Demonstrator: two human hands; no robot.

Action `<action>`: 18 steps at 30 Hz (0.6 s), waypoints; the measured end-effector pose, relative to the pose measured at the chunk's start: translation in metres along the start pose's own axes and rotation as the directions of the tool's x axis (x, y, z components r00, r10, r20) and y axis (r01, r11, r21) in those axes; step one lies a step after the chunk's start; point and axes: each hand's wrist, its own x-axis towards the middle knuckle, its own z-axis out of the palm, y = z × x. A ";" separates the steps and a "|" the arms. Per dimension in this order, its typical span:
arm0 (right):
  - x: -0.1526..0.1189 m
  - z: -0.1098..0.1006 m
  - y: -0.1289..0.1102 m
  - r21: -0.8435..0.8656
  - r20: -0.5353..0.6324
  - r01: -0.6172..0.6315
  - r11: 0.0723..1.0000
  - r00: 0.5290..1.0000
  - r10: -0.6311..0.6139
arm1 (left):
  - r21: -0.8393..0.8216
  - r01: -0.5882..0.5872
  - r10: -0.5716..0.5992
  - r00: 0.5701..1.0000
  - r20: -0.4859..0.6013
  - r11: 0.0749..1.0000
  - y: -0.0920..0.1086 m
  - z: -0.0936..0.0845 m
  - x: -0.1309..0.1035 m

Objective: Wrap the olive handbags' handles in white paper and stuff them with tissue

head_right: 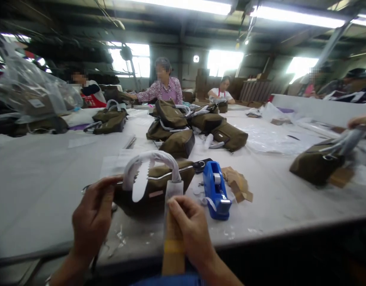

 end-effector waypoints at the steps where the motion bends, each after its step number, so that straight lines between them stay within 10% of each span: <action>1: 0.010 0.013 0.006 -0.009 0.013 0.032 0.999 0.999 -0.032 | 0.011 0.039 -0.040 0.993 0.115 0.999 -0.001 -0.004 0.010; 7: 0.072 0.052 0.007 -0.388 0.113 0.280 0.878 0.960 -0.257 | -0.065 -0.016 0.054 0.759 0.649 0.998 -0.004 -0.010 0.066; 13: 0.080 0.055 -0.009 -0.390 0.437 0.512 0.765 0.834 -0.336 | -0.161 -0.295 0.282 0.436 0.855 0.942 0.004 -0.007 0.095; 18: 0.082 0.042 -0.002 -0.417 0.424 0.564 0.713 0.814 -0.396 | 0.051 -0.602 0.298 0.465 0.833 0.797 0.005 -0.017 0.095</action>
